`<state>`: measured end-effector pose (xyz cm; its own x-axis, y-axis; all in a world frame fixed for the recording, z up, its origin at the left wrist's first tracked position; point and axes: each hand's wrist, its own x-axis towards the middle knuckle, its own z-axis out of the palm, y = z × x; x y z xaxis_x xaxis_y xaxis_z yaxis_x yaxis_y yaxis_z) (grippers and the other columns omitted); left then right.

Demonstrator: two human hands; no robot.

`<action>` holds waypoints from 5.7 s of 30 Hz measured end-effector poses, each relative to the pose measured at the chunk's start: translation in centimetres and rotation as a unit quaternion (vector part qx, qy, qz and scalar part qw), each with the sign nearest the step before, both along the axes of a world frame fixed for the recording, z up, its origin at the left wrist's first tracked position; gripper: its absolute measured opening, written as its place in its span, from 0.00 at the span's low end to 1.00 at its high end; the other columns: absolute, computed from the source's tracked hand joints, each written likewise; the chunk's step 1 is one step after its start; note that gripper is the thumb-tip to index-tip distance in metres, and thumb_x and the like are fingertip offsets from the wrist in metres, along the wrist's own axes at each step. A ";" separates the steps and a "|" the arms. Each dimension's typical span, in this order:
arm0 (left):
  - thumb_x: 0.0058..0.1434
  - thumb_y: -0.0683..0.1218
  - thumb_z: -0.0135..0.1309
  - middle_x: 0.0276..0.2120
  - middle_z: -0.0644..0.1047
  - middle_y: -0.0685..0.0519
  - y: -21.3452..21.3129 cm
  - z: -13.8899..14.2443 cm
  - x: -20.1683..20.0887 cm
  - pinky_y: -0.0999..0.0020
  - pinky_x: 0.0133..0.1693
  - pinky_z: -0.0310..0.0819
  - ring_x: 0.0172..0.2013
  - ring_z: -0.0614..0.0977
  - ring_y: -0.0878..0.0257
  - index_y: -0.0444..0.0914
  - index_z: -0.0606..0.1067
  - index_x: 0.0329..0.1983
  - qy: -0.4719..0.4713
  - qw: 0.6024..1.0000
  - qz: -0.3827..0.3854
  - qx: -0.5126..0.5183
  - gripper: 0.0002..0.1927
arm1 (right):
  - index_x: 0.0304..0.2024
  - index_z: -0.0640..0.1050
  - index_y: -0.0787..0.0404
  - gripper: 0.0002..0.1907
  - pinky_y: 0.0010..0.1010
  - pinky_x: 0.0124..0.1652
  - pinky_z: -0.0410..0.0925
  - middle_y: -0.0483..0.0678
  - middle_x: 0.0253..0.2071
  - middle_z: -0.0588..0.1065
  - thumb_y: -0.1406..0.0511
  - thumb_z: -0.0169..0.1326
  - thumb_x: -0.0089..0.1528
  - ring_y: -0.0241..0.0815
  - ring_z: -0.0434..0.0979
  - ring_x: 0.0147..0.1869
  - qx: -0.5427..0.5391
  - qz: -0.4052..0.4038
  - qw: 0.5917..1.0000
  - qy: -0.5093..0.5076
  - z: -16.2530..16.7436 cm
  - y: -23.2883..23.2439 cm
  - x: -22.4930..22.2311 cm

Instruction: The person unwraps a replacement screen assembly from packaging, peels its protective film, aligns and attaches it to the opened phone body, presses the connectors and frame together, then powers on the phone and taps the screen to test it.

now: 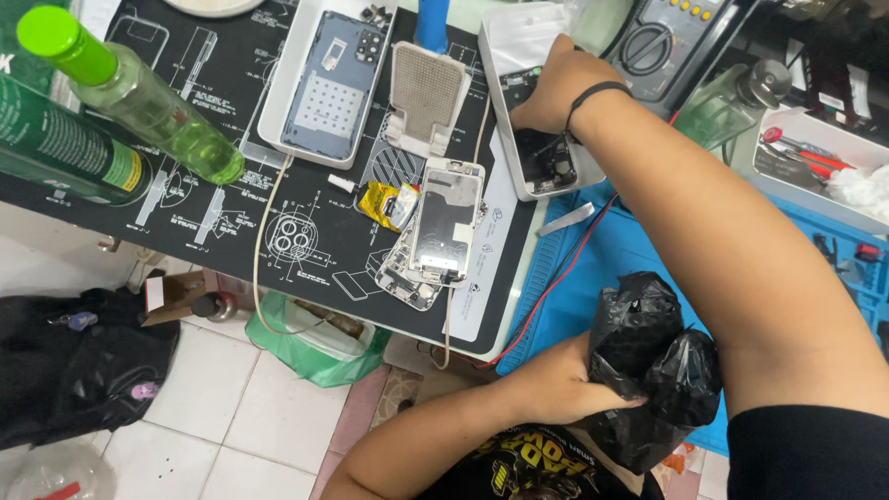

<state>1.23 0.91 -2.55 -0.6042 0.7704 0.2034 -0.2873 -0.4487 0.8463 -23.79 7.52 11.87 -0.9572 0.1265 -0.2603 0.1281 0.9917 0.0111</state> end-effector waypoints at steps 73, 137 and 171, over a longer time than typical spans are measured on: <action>0.58 0.42 0.59 0.66 0.71 0.39 2.7 3.7 7.5 0.59 0.68 0.65 0.66 0.75 0.46 0.35 0.77 0.56 0.234 0.937 0.134 -0.224 0.21 | 0.44 0.77 0.64 0.18 0.33 0.51 0.76 0.52 0.47 0.76 0.69 0.68 0.53 0.46 0.83 0.53 -0.522 0.037 0.804 0.283 -5.6 21.1 42.5; 0.59 0.38 0.60 0.27 0.76 0.50 3.9 3.5 12.1 0.62 0.32 0.69 0.29 0.78 0.55 0.40 0.83 0.43 0.318 0.914 -0.043 -0.246 0.10 | 0.42 0.84 0.50 0.14 0.52 0.65 0.65 0.39 0.32 0.71 0.65 0.64 0.52 0.40 0.75 0.39 -0.302 0.193 0.919 0.164 -4.3 22.2 48.6; 0.62 0.56 0.65 0.33 0.78 0.55 5.2 5.2 10.4 0.59 0.44 0.72 0.37 0.80 0.54 0.41 0.74 0.37 0.365 0.880 -0.286 -0.106 0.17 | 0.35 0.75 0.53 0.09 0.59 0.70 0.48 0.42 0.32 0.68 0.66 0.55 0.51 0.48 0.71 0.47 -0.272 0.378 0.884 0.030 -2.1 21.1 47.5</action>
<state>11.58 6.12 2.69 0.1270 0.9732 0.1919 0.2399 -0.2179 0.9460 23.70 28.66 9.73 -0.7289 -0.6839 -0.0321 -0.5896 0.6508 -0.4783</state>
